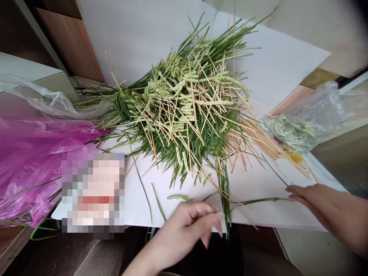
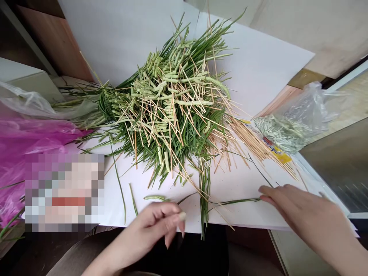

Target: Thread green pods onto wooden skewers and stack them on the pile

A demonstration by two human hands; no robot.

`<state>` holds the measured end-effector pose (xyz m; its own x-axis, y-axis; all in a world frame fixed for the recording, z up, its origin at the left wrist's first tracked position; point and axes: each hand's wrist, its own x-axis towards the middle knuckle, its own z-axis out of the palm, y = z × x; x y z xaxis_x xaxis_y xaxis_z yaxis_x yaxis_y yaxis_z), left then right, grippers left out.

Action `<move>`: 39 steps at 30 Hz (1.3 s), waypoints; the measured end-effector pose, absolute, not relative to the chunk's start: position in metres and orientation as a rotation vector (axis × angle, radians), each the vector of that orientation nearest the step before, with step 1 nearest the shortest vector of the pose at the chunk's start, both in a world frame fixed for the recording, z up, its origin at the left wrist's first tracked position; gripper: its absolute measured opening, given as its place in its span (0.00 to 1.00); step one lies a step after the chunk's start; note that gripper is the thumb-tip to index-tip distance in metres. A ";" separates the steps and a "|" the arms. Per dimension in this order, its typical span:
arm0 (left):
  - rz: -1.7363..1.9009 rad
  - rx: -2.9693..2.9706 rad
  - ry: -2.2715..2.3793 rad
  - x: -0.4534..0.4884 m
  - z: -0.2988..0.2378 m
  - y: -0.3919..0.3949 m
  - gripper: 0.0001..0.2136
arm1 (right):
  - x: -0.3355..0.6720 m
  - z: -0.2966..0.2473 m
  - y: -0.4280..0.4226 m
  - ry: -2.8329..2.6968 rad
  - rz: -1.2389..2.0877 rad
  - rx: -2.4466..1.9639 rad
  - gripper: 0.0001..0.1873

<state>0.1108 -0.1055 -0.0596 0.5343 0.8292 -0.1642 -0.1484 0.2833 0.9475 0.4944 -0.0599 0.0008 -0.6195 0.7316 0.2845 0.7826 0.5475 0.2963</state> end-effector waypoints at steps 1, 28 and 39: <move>0.823 1.328 0.962 0.100 -0.058 -0.098 0.15 | 0.486 -0.004 -0.061 -2.724 -0.614 -1.238 0.23; 0.846 1.567 1.208 0.094 -0.063 -0.091 0.10 | 0.291 -0.021 -0.070 -2.481 1.024 -1.278 0.32; 0.780 2.105 1.247 0.099 -0.060 -0.094 0.12 | 0.304 -0.019 -0.068 -2.456 1.027 -1.326 0.15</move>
<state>0.0995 -0.0943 -0.0600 0.3962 0.8974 0.1944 0.5678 -0.4058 0.7162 0.3039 -0.0683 -0.0193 -0.5911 0.7889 -0.1683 0.6738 0.3682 -0.6406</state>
